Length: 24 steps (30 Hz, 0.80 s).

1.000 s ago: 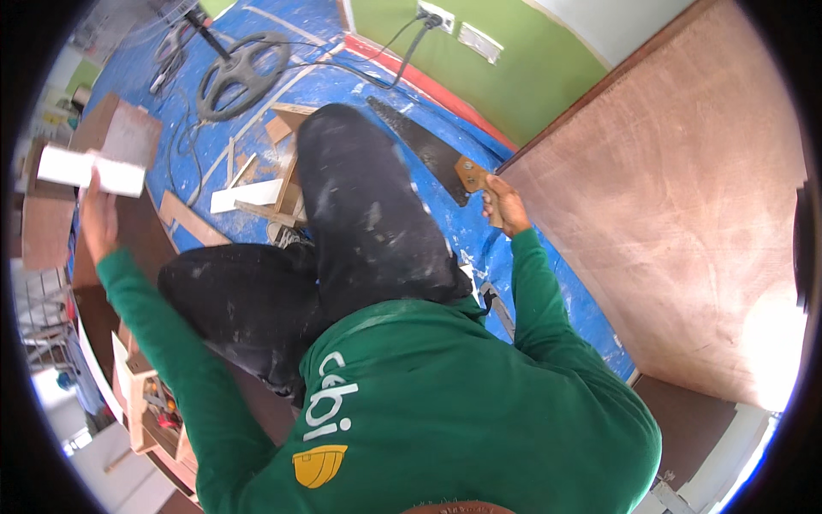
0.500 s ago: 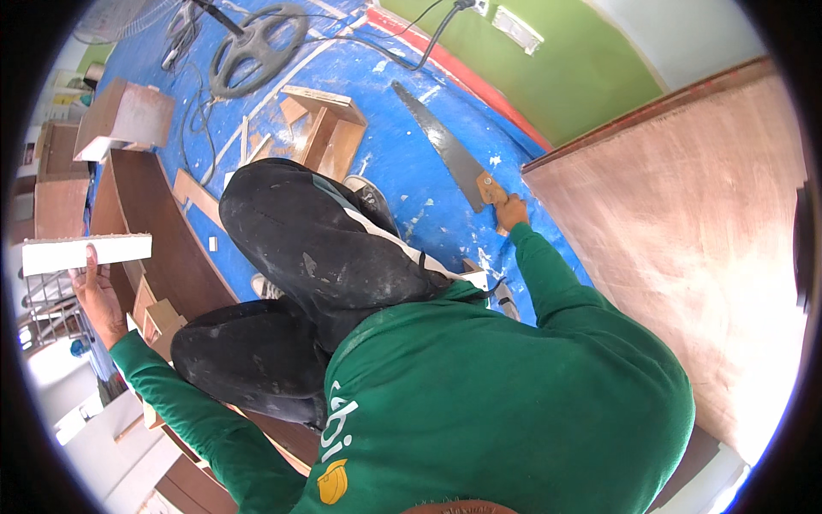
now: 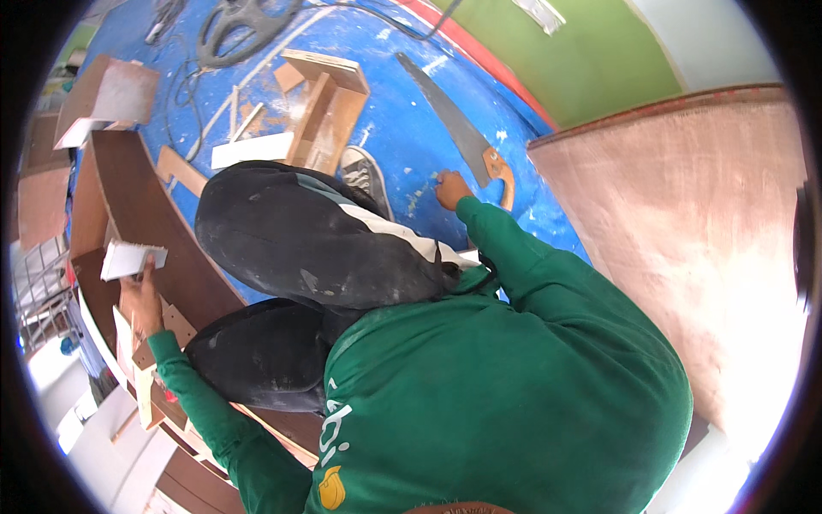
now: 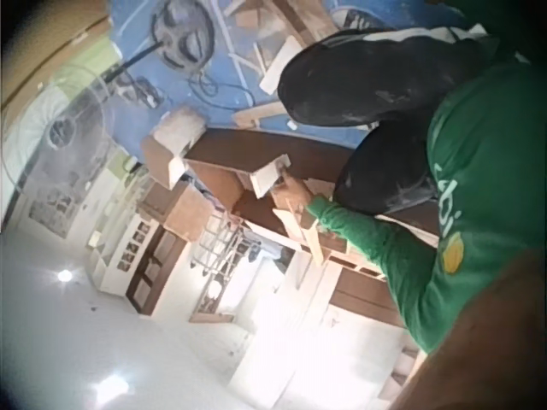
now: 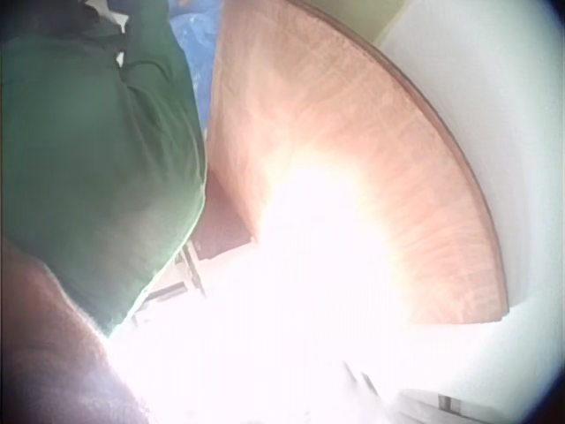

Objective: The person cuts a white wooden strip to size using a hand saw and then fits it into a gap in the ceiling. They climb a ladder to position the strip and secure it in place.

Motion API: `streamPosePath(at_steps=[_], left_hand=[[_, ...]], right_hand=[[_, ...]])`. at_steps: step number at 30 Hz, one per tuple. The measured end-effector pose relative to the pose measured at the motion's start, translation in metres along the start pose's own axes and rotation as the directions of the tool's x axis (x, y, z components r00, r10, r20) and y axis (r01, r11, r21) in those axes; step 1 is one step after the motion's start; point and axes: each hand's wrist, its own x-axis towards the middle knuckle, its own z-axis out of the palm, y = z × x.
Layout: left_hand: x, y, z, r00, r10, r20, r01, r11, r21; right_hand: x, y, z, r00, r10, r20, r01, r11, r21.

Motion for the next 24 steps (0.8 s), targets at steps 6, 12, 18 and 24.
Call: streamPosePath(at_steps=[6, 12, 18, 24], left_hand=[[-0.026, -0.061, -0.019, 1.0, -0.025, 0.004, 0.026, 0.991, -0.134], [-0.02, -0.062, -0.016, 0.986, -0.164, -0.009, 0.157, 0.96, -0.232], [-0.036, -0.024, -0.017, 0.99, -0.142, -0.009, 0.139, 0.98, -0.142], [-0.051, -0.027, -0.018, 0.982, -0.148, -0.115, 0.133, 0.983, -0.129]], right_hand=[[-0.06, 0.044, -0.036, 0.998, 0.028, -0.06, -0.025, 0.999, 0.038], [-0.105, 0.099, -0.046, 0.964, 0.264, -0.026, -0.253, 0.944, 0.212], [-0.108, 0.139, -0.034, 0.948, 0.316, 0.046, -0.32, 0.94, 0.122], [-0.08, 0.235, 0.009, 0.979, -0.087, 0.182, 0.122, 0.974, -0.192]])
